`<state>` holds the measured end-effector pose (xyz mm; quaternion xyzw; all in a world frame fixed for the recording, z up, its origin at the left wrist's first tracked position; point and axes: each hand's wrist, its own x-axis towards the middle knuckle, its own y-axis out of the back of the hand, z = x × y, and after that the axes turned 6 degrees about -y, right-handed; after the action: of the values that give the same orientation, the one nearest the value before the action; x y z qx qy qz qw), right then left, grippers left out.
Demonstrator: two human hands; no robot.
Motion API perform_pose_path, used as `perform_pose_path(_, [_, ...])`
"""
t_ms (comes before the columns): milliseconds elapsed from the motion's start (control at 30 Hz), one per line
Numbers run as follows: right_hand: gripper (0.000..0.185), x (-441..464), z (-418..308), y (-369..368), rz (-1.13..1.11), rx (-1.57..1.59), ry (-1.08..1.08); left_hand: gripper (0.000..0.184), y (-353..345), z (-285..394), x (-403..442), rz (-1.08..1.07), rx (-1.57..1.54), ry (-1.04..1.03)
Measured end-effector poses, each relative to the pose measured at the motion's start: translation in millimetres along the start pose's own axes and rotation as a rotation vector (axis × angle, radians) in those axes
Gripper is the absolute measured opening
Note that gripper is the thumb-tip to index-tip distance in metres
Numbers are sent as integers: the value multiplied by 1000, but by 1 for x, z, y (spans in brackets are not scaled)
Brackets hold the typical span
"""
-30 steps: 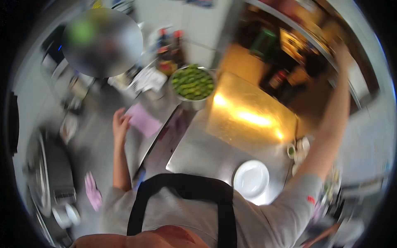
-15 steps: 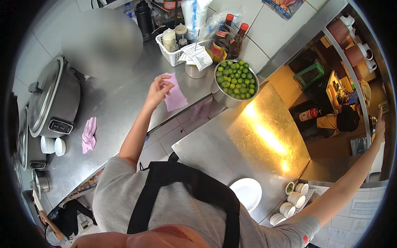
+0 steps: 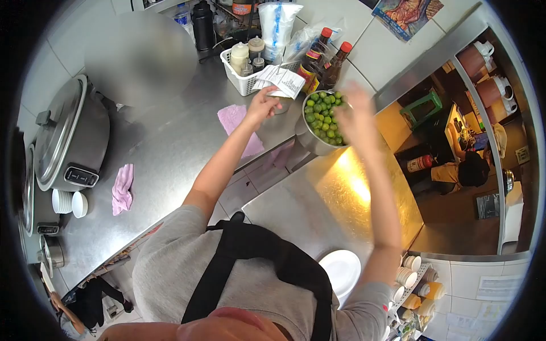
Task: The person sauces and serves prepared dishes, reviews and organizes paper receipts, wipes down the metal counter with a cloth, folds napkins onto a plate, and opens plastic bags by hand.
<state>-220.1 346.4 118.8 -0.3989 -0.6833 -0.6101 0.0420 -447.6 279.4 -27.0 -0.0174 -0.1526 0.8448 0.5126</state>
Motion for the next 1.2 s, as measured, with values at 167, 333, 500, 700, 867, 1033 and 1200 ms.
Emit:
perform_pose_path(167, [42, 21, -24, -138, -200, 91, 136, 44, 4, 1, -1, 4, -63, 14])
perform_pose_path(333, [40, 47, 1, -167, -310, 0, 113, 40, 22, -3, -2, 70, 4, -78])
perform_pose_path(500, [42, 51, -2, -154, -297, 8, 91, 28, 29, -21, 7, 251, 143, -231])
perform_pose_path(700, [41, 56, -7, -148, -273, -40, 153, 22, 14, -10, 14, 278, 131, -204])
perform_pose_path(867, [34, 64, -18, -140, -247, -133, 169, 19, 16, -30, 23, 299, 31, -207])
perform_pose_path(1033, [37, 70, -24, -133, -278, -110, 112, 21, 19, -38, 25, 293, -55, -175])
perform_pose_path(1200, [35, 71, -25, -134, -268, -97, 109, 23, 19, -37, 24, 295, -63, -159])
